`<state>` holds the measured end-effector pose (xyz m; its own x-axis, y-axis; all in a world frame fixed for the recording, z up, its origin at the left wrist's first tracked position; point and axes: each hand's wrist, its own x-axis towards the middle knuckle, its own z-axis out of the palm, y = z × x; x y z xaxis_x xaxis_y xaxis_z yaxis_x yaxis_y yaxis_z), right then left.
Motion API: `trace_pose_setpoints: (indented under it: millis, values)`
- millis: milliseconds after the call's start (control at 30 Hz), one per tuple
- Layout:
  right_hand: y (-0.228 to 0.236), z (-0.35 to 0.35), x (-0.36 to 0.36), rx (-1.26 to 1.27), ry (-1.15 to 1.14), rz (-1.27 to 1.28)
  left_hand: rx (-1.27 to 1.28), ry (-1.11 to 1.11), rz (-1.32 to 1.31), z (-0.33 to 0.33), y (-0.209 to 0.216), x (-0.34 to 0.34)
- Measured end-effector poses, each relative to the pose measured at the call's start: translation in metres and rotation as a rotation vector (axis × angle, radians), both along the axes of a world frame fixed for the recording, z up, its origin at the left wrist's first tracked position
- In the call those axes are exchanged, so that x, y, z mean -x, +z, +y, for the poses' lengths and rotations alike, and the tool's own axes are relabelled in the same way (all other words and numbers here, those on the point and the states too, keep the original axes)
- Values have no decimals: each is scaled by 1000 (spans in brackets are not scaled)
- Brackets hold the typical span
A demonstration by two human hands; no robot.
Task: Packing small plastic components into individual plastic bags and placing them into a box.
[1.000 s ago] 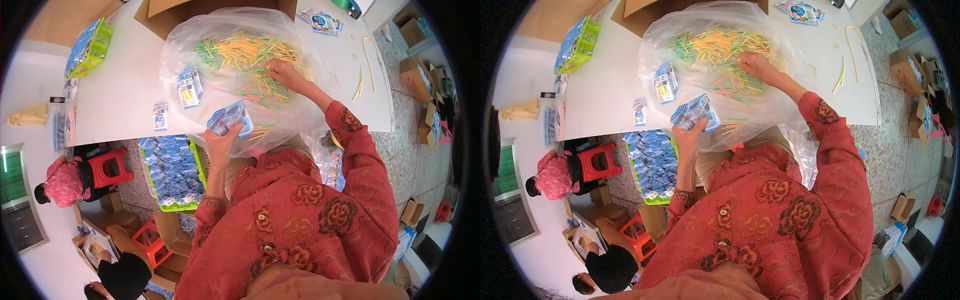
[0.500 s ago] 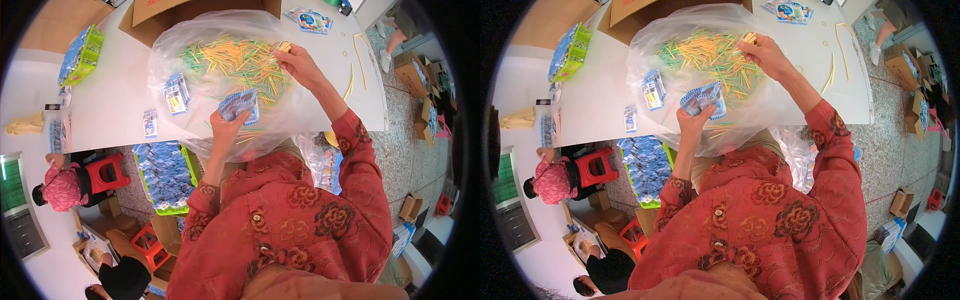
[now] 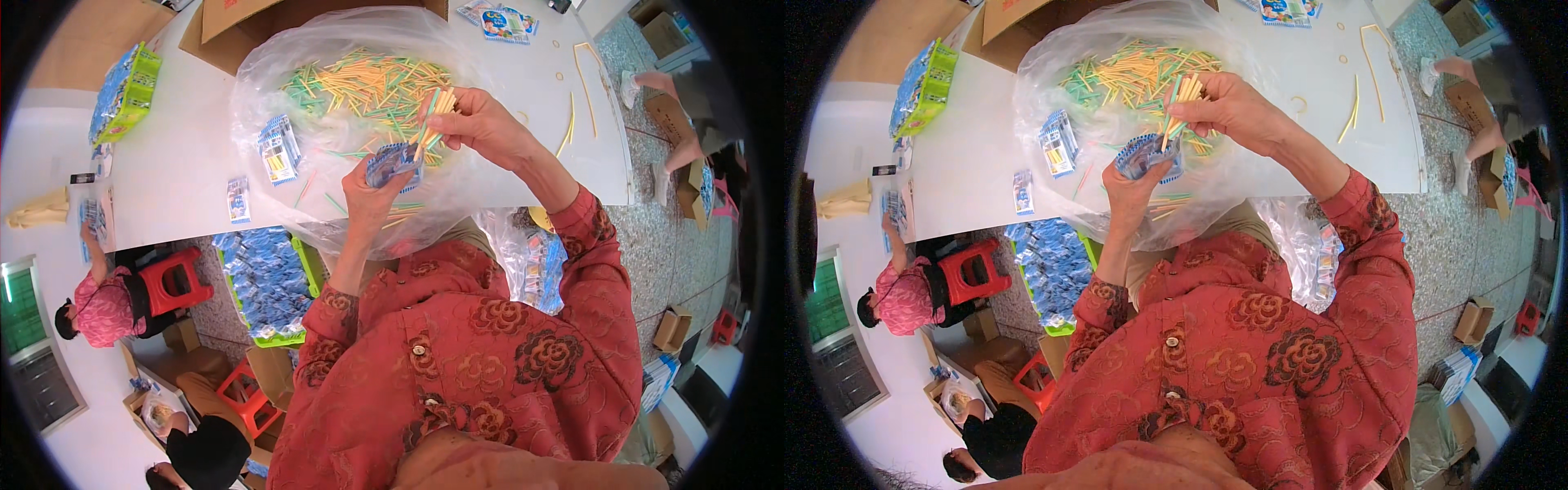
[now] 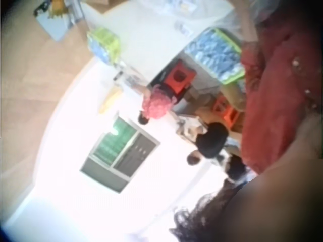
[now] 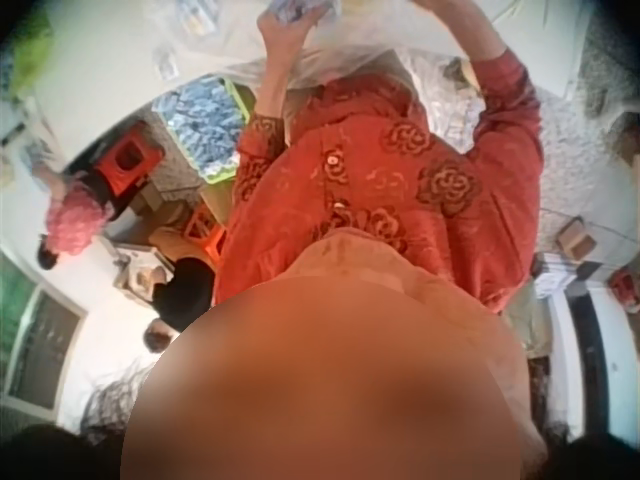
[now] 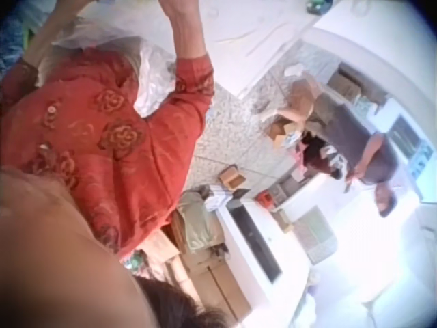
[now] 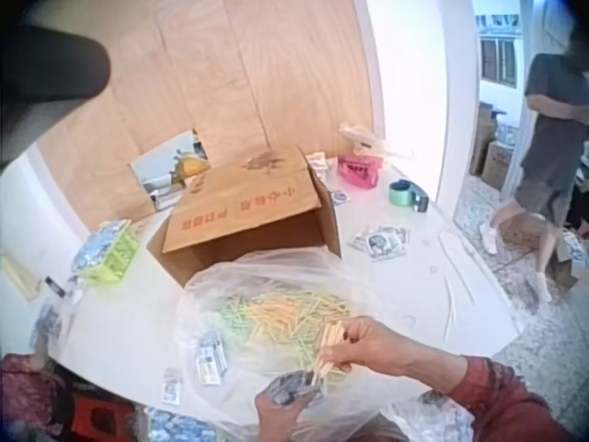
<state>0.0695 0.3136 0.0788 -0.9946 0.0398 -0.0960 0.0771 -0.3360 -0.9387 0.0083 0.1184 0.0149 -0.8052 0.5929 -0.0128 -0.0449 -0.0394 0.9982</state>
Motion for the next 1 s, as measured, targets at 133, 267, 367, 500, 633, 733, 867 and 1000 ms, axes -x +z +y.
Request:
trace_pose_setpoints:
  millis: [133,267,367,500,633,733,867,1000]
  values:
    - [-1,-1,1,5,-3,-29,8,3,24,-4,-4,1]
    - [-3,-2,3,6,-10,-63,91,19,133,-8,-4,3]
    - [-5,-2,4,46,-24,-83,126,42,233,-10,-2,3]
    - [-11,-5,5,57,-41,-101,147,81,346,-11,-8,4]
    - [-14,-10,4,-110,-91,-16,133,137,359,-7,-8,0]
    - [-13,-12,4,-169,-106,12,154,140,388,-6,-4,-2]
    - [-9,-13,2,-235,-121,36,192,174,459,-4,-1,-4]
    - [-11,-15,1,-371,-148,70,239,192,491,-4,-3,-4]
